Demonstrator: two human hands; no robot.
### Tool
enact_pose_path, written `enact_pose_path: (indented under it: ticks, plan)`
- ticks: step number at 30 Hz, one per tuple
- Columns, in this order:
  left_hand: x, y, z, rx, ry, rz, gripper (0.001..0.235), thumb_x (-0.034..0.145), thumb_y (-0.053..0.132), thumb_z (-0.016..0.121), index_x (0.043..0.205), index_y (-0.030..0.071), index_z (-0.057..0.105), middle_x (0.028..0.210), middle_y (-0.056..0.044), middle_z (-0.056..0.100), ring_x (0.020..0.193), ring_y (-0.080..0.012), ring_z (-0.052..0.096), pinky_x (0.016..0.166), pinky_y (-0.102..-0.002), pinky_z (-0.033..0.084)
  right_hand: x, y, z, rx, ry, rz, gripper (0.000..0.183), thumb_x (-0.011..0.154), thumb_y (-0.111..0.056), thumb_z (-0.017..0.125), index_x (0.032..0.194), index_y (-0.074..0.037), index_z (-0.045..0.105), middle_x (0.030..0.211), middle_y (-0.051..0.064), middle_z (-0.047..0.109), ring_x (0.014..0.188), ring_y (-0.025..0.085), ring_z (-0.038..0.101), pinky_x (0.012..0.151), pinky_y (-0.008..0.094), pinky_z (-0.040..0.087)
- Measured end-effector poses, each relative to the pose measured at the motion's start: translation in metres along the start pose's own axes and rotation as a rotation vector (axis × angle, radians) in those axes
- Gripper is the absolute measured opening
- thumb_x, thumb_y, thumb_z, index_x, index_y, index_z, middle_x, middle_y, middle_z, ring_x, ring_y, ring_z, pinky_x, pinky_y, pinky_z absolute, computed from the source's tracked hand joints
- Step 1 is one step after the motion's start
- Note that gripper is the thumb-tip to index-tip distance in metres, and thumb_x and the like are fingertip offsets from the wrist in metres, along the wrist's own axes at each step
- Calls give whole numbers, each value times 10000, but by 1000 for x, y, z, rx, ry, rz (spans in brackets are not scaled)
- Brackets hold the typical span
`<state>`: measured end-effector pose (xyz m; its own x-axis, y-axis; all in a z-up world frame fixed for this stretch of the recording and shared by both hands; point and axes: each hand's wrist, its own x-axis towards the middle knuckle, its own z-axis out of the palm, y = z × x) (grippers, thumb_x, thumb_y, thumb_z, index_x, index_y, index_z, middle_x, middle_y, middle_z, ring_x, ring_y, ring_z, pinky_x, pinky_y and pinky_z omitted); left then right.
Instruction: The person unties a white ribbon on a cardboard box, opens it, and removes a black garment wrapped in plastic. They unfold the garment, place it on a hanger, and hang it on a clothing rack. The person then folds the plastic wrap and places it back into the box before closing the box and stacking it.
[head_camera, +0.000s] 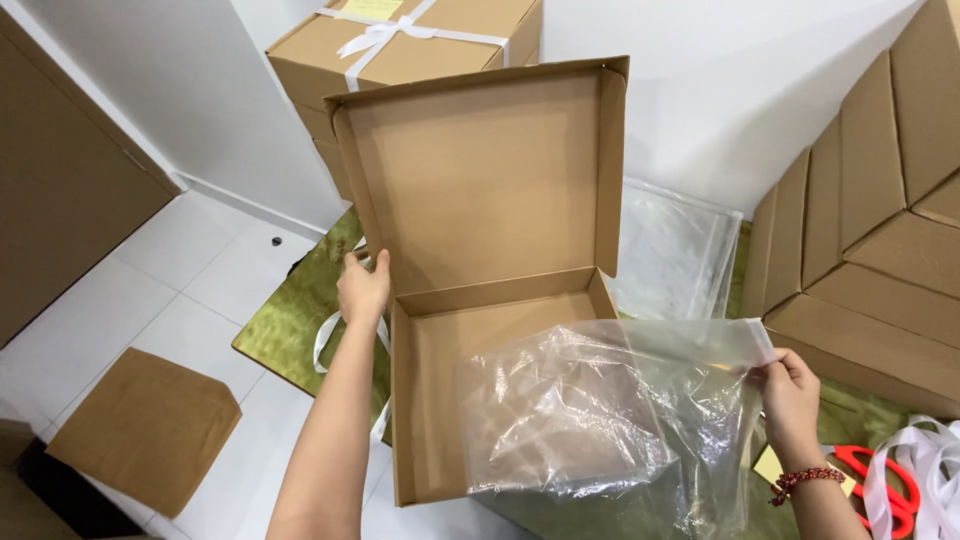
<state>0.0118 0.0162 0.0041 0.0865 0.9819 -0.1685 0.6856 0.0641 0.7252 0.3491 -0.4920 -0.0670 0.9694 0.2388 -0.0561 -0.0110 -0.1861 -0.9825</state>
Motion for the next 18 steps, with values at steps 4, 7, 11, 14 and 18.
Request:
enact_pose_path:
  ticks: [4, 7, 11, 14, 18]
  plan:
    - [17, -16, 16, 167, -15, 7, 576, 1094, 544, 414, 1150, 79, 750, 1150, -242, 732, 1092, -491, 679, 874, -576, 551, 3, 4, 0, -57, -5, -15, 254, 991, 9, 451, 872, -115, 638, 762, 10, 567, 697, 128, 471, 617, 273, 359]
    - [30, -39, 24, 231, 48, 160, 592, 1127, 496, 414, 1101, 4, 743, 1093, -315, 734, 1046, -573, 672, 875, -629, 540, 5, 3, 4, -40, -5, -29, 250, 980, -13, 482, 827, -145, 629, 736, -44, 504, 693, 86, 401, 625, 249, 292]
    - [51, -90, 19, 334, 270, 358, 670, 1178, 508, 408, 894, -9, 726, 891, -217, 725, 794, -435, 713, 699, -565, 546, 9, 2, 12, 23, -32, 8, 236, 973, 8, 472, 830, -130, 598, 699, -20, 460, 643, 110, 392, 578, 265, 295]
    - [49, -114, -6, 308, 349, 314, 684, 1182, 535, 412, 883, 1, 718, 895, -214, 713, 774, -418, 705, 669, -556, 541, 12, 4, 23, 97, -49, 39, 251, 979, 19, 477, 833, -143, 601, 713, -40, 471, 662, 75, 396, 597, 224, 303]
    - [37, -123, -37, 217, 285, 135, 662, 1192, 546, 394, 875, 10, 620, 969, -241, 674, 839, -459, 692, 751, -616, 548, 29, 16, 32, 231, -39, 32, 253, 978, 18, 522, 834, -165, 620, 718, -65, 527, 632, 37, 459, 553, 183, 376]
